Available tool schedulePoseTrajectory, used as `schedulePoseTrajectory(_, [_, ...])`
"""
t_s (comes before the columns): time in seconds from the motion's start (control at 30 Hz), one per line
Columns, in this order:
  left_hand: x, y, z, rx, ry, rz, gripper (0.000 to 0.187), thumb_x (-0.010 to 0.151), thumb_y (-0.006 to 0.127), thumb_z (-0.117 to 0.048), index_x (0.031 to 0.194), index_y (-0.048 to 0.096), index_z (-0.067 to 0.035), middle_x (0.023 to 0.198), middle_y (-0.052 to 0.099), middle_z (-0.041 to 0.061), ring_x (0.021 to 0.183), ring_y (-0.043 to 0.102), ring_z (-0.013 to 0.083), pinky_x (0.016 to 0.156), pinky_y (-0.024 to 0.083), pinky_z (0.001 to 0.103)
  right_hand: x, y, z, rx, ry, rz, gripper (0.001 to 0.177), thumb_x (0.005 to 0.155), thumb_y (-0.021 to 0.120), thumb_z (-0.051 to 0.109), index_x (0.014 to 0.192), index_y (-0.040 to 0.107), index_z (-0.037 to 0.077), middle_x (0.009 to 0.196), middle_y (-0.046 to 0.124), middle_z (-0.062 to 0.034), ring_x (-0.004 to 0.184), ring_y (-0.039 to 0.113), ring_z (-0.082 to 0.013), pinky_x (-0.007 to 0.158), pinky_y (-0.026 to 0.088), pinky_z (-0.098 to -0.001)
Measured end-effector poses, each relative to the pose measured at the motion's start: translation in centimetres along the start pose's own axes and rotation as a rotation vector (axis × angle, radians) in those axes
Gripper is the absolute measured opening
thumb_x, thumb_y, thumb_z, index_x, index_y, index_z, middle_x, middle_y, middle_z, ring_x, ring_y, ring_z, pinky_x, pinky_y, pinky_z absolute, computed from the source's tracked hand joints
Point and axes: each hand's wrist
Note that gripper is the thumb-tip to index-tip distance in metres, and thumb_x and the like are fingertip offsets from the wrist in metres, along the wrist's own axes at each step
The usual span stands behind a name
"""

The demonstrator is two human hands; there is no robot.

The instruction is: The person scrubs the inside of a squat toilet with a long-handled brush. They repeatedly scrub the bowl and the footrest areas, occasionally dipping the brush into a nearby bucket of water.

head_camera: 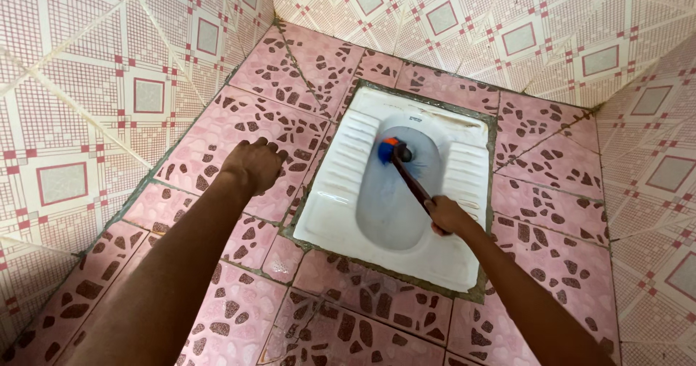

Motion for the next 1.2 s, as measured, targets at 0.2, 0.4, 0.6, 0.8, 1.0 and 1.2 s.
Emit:
schedulePoseTrajectory(0.2, [0.0, -1.2, 0.1, 0.007, -0.009, 0.061, 0.052, 0.096, 0.066, -0.020, 0.143, 0.046, -0.010, 0.132, 0.063, 0.010, 0.129, 0.055, 0.0243, 0.113, 0.044, 0.046, -13.5, -3.0, -1.7, -0.353, -0.028, 0.103, 0.045, 0.106, 0.040, 0.044, 0.118, 0.060, 0.007, 0.061, 0.063, -0.0072, 0.046, 0.061, -0.0198, 0.050, 0.052, -0.0390])
schedulePoseTrajectory(0.4, [-0.9, -2.1, -0.2, 0.066, -0.005, 0.066, 0.052, 0.095, 0.069, -0.022, 0.142, 0.049, -0.011, 0.134, 0.061, 0.010, 0.130, 0.055, 0.0241, 0.112, 0.046, 0.045, -14.9, -2.4, -2.1, -0.600, -0.168, 0.005, 0.040, 0.105, 0.043, 0.042, 0.119, 0.062, 0.010, 0.075, 0.072, -0.0129, 0.062, 0.068, -0.0258, 0.064, 0.057, -0.0477])
schedulePoseTrajectory(0.6, [-1.4, -1.9, 0.6, 0.094, -0.010, 0.062, 0.048, 0.097, 0.066, -0.030, 0.139, 0.052, -0.012, 0.137, 0.059, 0.010, 0.134, 0.053, 0.0251, 0.111, 0.047, 0.045, -2.8, -1.2, 0.3, -0.308, -0.104, -0.038, 0.039, 0.108, 0.043, 0.034, 0.110, 0.061, 0.000, 0.070, 0.070, -0.0198, 0.050, 0.066, -0.0300, 0.056, 0.057, -0.0475])
schedulePoseTrajectory(0.8, [-1.2, -0.9, 1.1, 0.122, -0.009, 0.048, 0.041, 0.102, 0.057, -0.029, 0.140, 0.052, -0.015, 0.138, 0.059, 0.010, 0.133, 0.053, 0.0249, 0.111, 0.048, 0.046, -6.3, -0.5, -0.8, -0.415, -0.193, -0.024, 0.037, 0.108, 0.043, 0.035, 0.112, 0.059, 0.002, 0.069, 0.068, -0.0157, 0.049, 0.066, -0.0301, 0.053, 0.055, -0.0470])
schedulePoseTrajectory(1.0, [-0.8, -1.3, 1.0, 0.117, 0.000, 0.033, 0.042, 0.101, 0.056, -0.022, 0.143, 0.052, -0.016, 0.140, 0.059, 0.009, 0.136, 0.052, 0.0253, 0.111, 0.048, 0.046, -17.7, -1.1, -2.6, -0.571, -0.284, 0.026, 0.039, 0.104, 0.044, 0.038, 0.125, 0.054, 0.006, 0.070, 0.068, -0.0154, 0.063, 0.066, -0.0308, 0.063, 0.057, -0.0506])
schedulePoseTrajectory(1.2, [-1.3, -1.9, 1.1, 0.160, -0.003, 0.022, 0.048, 0.101, 0.056, -0.025, 0.148, 0.047, -0.017, 0.145, 0.054, 0.010, 0.139, 0.048, 0.0257, 0.117, 0.040, 0.048, -20.4, -4.5, 0.7, -0.462, 0.189, 0.124, 0.041, 0.105, 0.044, 0.049, 0.126, 0.062, 0.018, 0.069, 0.065, -0.0061, 0.056, 0.054, -0.0212, 0.060, 0.053, -0.0420])
Point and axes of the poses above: each hand's wrist, its own x-axis towards the middle knuckle, its own y-axis out of the palm, z = x × y
